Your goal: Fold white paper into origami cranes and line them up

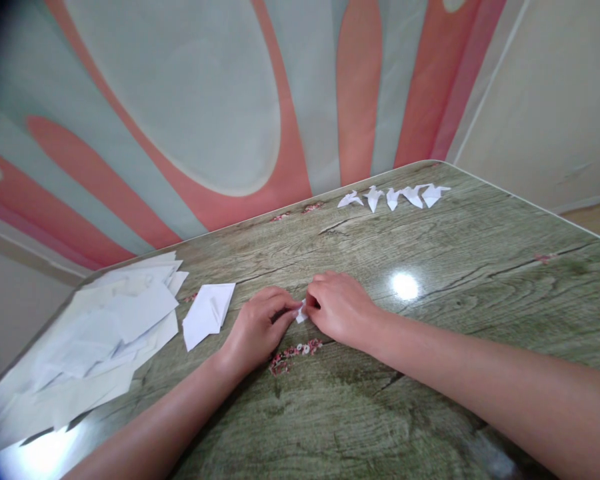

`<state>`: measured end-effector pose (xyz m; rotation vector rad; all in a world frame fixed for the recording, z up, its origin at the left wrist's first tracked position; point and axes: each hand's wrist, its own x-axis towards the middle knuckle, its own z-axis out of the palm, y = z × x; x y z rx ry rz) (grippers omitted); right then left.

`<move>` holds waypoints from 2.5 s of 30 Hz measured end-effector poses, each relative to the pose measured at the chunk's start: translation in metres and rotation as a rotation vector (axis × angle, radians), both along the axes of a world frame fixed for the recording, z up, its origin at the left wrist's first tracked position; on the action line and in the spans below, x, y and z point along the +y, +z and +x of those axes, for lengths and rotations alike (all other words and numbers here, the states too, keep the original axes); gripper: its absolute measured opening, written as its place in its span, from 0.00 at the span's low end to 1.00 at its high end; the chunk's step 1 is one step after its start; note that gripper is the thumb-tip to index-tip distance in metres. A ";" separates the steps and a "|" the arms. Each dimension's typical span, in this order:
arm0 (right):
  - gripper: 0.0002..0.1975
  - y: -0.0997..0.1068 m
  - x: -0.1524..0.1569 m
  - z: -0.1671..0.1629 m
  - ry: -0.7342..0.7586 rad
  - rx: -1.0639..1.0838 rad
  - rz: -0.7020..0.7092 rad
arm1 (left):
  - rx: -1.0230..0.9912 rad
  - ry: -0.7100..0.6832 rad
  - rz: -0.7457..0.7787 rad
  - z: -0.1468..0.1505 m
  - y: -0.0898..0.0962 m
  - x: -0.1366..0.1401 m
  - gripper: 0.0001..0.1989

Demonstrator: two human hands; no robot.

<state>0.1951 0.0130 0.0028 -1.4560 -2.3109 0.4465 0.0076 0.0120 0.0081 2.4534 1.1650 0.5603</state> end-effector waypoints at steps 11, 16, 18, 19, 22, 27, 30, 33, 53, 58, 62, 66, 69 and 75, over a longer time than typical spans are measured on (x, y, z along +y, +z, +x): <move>0.04 -0.002 0.005 0.007 0.017 0.121 -0.071 | 0.125 0.030 0.058 0.001 0.002 -0.002 0.07; 0.04 -0.001 0.008 0.017 0.043 0.206 -0.120 | 0.122 0.038 0.069 -0.001 0.000 -0.006 0.08; 0.05 -0.001 0.006 0.020 0.041 0.228 -0.125 | 0.093 0.043 0.067 -0.001 0.000 -0.007 0.08; 0.04 -0.001 0.005 0.021 0.035 0.222 -0.113 | 0.078 0.042 0.064 -0.002 -0.001 -0.008 0.08; 0.08 -0.003 0.000 0.019 0.034 0.163 -0.050 | 0.038 0.030 0.052 -0.001 -0.002 -0.010 0.12; 0.07 -0.008 -0.006 0.007 0.004 0.143 -0.015 | -0.022 0.021 0.009 0.000 -0.005 -0.012 0.17; 0.05 -0.009 -0.006 0.005 0.006 0.167 -0.025 | -0.057 0.062 -0.050 0.001 -0.006 -0.011 0.20; 0.09 -0.010 -0.006 0.006 -0.006 0.183 -0.016 | -0.099 0.099 -0.122 0.002 -0.005 -0.010 0.22; 0.09 -0.001 -0.014 0.005 0.233 -0.026 0.345 | 0.314 -0.105 0.269 -0.004 0.014 -0.018 0.09; 0.09 -0.008 -0.013 0.007 0.284 0.004 0.277 | 0.408 -0.123 0.283 -0.001 0.013 -0.027 0.10; 0.08 -0.007 -0.010 0.014 0.289 0.088 0.147 | 0.397 -0.133 0.312 -0.002 0.010 -0.028 0.08; 0.07 -0.004 -0.009 0.016 0.283 0.118 0.097 | 0.303 -0.104 0.312 -0.002 0.007 -0.027 0.09; 0.06 -0.005 -0.011 0.013 0.291 0.090 0.126 | 0.240 -0.066 0.288 -0.002 0.006 -0.026 0.10; 0.07 -0.006 -0.015 0.008 0.242 0.062 0.130 | 0.147 -0.033 0.245 -0.003 0.004 -0.022 0.09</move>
